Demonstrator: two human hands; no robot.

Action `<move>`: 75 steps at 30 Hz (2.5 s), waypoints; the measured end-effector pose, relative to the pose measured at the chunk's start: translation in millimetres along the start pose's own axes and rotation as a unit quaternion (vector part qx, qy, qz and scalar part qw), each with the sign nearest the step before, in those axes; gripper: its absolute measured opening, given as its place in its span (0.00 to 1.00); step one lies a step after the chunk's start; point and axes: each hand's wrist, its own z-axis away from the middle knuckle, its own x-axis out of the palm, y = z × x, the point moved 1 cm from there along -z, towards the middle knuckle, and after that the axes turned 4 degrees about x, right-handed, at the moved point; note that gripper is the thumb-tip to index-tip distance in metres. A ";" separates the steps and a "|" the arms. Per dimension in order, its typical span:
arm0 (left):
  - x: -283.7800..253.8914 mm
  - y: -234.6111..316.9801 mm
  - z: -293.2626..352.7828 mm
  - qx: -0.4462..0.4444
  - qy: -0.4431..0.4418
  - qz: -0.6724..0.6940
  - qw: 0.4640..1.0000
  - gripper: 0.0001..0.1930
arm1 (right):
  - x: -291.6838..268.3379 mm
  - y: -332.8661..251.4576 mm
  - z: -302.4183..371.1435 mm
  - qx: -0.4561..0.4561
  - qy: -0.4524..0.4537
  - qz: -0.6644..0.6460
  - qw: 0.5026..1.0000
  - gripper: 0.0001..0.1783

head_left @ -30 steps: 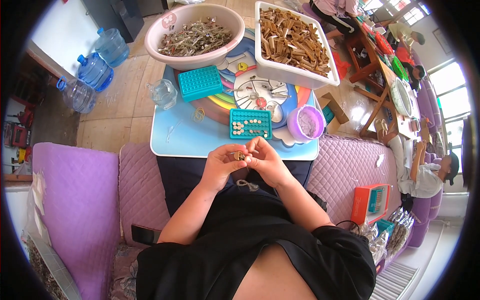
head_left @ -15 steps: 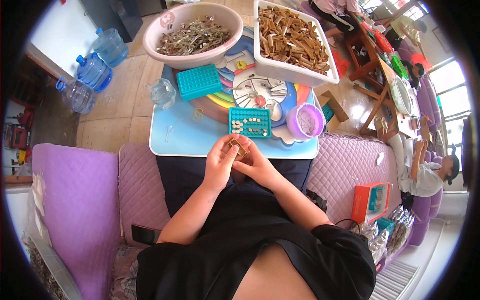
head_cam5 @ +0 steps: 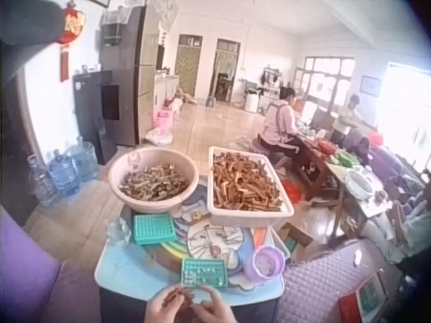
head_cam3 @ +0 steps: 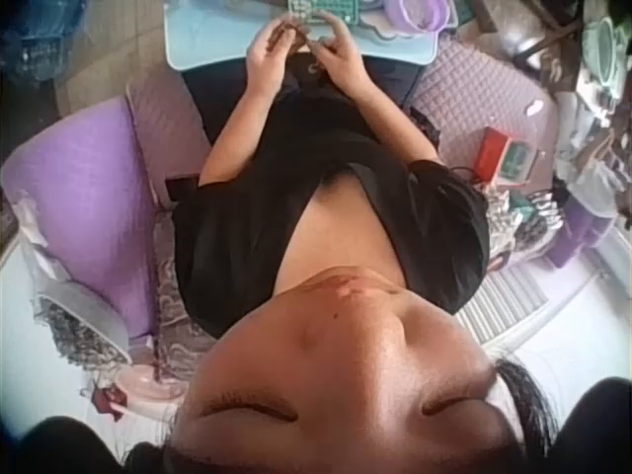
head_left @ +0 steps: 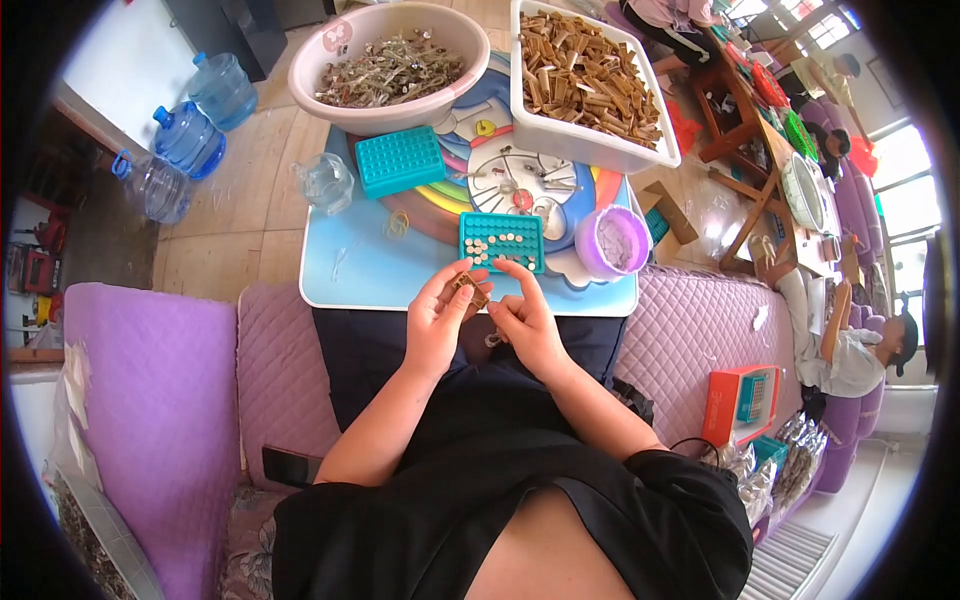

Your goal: The person assembles small cylindrical components by hand, inserting white plastic pieces into brown shells.

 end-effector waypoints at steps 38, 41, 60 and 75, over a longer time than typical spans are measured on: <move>-22.8 -15.3 -7.6 -0.118 0.025 0.189 0.975 0.11 | -75.1 14.0 -108.0 -0.136 0.071 0.440 0.885 0.10; -23.7 -15.5 -6.7 -0.119 0.037 0.186 0.975 0.11 | -72.8 18.2 -110.7 -0.154 0.078 0.433 0.885 0.11; -18.8 -15.4 -5.8 -0.149 0.034 0.117 0.981 0.16 | -3.0 -13.7 -30.5 -0.202 0.027 0.285 0.937 0.06; -15.1 -13.7 -2.6 -0.153 0.027 0.093 0.983 0.16 | 3.5 -18.3 -21.2 -0.263 0.085 0.264 0.924 0.11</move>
